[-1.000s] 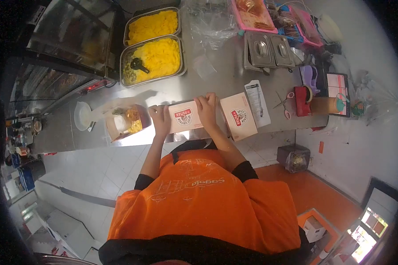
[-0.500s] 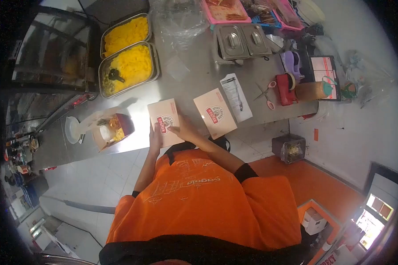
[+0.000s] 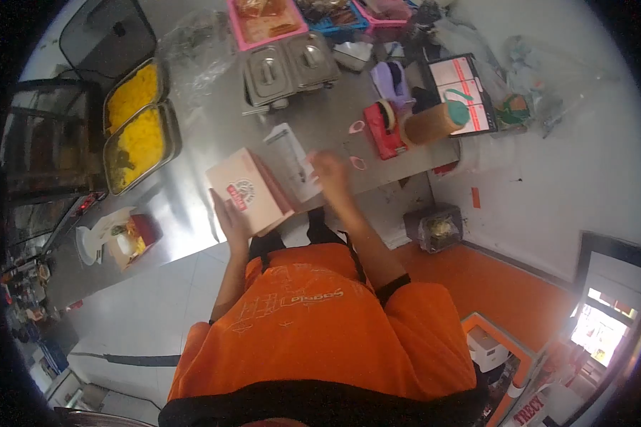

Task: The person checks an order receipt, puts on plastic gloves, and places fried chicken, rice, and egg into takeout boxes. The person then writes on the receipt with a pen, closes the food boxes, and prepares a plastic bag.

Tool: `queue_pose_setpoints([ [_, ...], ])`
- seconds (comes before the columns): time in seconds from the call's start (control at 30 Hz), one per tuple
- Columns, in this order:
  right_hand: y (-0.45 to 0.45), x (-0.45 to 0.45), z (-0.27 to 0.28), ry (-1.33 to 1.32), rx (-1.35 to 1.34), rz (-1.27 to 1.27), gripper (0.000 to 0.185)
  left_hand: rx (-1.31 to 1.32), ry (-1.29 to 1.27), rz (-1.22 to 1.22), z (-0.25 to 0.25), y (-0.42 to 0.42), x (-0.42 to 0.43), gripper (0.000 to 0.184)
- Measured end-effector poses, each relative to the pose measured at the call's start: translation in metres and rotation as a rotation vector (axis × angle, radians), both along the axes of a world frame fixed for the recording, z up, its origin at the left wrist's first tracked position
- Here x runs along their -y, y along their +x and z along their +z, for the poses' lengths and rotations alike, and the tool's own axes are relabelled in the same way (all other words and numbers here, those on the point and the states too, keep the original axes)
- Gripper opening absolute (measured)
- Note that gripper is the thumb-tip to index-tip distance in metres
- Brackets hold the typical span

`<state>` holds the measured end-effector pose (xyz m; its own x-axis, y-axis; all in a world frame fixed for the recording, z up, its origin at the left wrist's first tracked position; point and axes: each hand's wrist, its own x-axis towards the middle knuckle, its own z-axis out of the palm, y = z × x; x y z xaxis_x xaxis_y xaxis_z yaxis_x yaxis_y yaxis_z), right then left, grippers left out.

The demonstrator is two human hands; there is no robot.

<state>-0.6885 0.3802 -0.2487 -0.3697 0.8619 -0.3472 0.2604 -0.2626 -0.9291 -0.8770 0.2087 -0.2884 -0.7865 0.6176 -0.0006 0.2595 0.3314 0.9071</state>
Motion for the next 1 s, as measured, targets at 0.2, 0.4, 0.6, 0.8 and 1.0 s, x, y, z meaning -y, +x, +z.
queue_pose_setpoints([
  [0.2,0.175,-0.139,-0.085,0.526,0.489,-0.208,0.036,0.319,0.195,0.139,0.019,0.015,-0.005,0.051],
  [0.4,0.203,-0.133,-0.045,-0.236,-0.102,-0.032,0.026,0.265,0.302,0.374,0.004,0.017,-0.002,0.03],
  [0.6,0.227,-0.117,-0.07,-0.441,-0.344,-0.067,0.019,0.242,0.261,0.399,0.001,0.018,0.001,0.027],
  [0.8,0.178,-0.105,-0.036,-0.567,0.039,0.254,0.025,0.36,0.163,0.266,0.015,-0.004,0.02,0.026],
  [1.0,-0.094,-0.006,0.064,-0.237,-0.028,0.829,0.023,0.579,0.097,0.131,0.012,-0.033,0.031,0.015],
])
